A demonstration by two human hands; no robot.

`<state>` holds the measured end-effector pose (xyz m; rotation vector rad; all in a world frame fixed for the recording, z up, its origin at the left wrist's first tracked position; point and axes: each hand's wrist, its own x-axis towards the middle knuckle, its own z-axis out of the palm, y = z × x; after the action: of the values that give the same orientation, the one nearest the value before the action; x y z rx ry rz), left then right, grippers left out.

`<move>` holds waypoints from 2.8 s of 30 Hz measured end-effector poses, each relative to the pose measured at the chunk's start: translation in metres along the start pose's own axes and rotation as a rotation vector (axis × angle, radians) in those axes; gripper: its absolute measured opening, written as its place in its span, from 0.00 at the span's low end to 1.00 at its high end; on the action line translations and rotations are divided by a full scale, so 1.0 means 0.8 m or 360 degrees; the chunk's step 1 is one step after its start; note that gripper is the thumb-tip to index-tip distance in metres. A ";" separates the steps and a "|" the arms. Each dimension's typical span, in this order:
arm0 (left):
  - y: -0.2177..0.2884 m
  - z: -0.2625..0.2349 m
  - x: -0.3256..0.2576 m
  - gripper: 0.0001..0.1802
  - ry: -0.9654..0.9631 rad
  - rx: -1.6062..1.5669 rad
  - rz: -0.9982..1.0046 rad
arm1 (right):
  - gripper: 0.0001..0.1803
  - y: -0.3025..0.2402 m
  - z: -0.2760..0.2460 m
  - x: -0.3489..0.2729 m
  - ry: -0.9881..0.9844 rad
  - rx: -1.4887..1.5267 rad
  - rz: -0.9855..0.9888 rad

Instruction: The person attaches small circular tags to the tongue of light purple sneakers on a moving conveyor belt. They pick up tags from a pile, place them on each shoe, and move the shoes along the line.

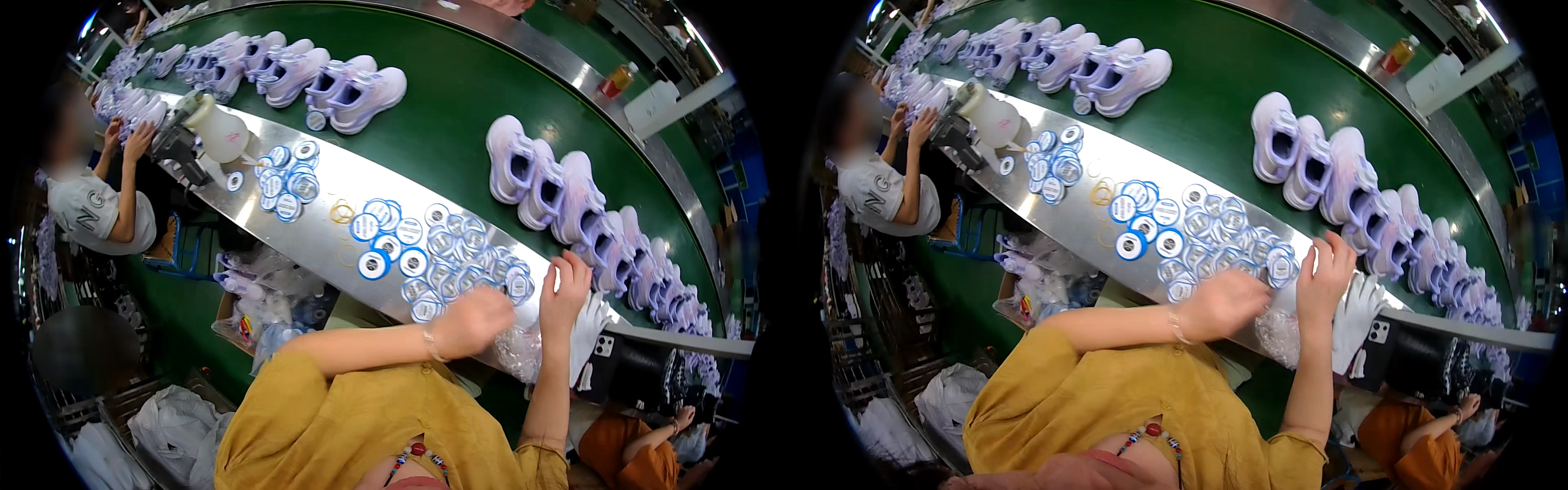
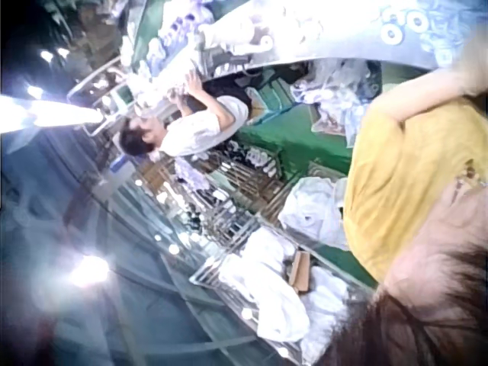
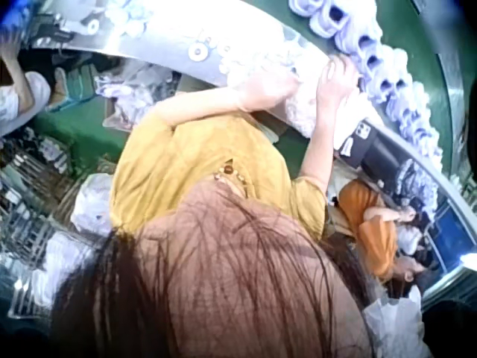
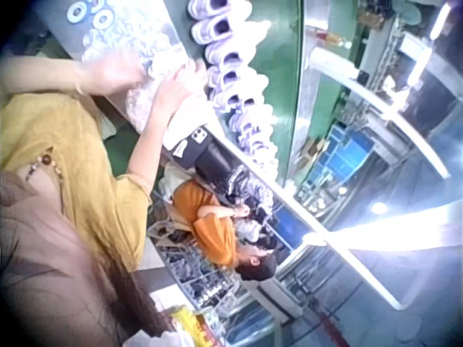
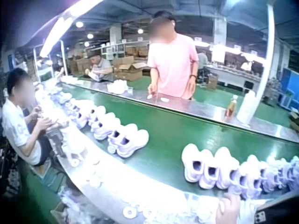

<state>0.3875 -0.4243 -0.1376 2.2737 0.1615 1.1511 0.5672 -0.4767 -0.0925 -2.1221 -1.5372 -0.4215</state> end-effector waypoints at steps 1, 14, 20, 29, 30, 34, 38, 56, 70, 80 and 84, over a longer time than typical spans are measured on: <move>-0.017 -0.052 -0.002 0.15 0.0207 0.0124 -0.0057 | 0.08 -0.028 0.004 0.024 0.0027 0.0321 -0.0051; -0.253 -0.333 -0.110 0.10 0.1158 -0.0264 -0.1345 | 0.08 -0.368 0.327 0.165 -0.0516 0.1019 -0.0843; -0.208 -0.348 -0.076 0.11 0.1012 -0.0704 -0.1351 | 0.05 -0.336 0.289 0.191 -0.0652 0.1500 -0.0949; -0.176 -0.295 -0.029 0.08 0.0728 -0.0495 -0.1315 | 0.09 -0.284 0.164 0.092 -0.0612 0.1268 -0.0450; -0.178 -0.287 -0.026 0.08 0.0671 -0.0466 -0.1358 | 0.08 -0.288 0.152 0.089 -0.0667 0.1048 -0.0414; -0.215 -0.259 -0.042 0.09 0.0694 -0.0464 -0.1380 | 0.08 -0.278 0.159 0.079 -0.0742 0.0894 -0.0144; -0.253 -0.274 -0.062 0.10 0.0923 -0.0386 -0.1505 | 0.08 -0.237 0.122 0.041 -0.0922 0.1451 0.0137; -0.210 0.042 0.159 0.14 -0.0348 0.0193 -0.0679 | 0.07 0.057 0.095 0.091 -0.0445 0.2021 0.0919; -0.203 -0.028 0.097 0.11 0.0207 -0.1070 -0.1739 | 0.09 0.016 0.106 0.084 -0.0640 0.1133 0.0698; -0.207 -0.040 0.092 0.08 0.0187 -0.1341 -0.1812 | 0.08 0.006 0.106 0.083 -0.0635 0.0707 0.0404; -0.207 -0.044 0.091 0.08 0.0185 -0.1319 -0.1802 | 0.08 0.001 0.114 0.087 -0.0632 0.0683 0.0330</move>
<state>0.4299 -0.2465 -0.1604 1.0523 0.7400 0.5352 0.5877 -0.3714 -0.1333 -2.0584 -1.4229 0.3937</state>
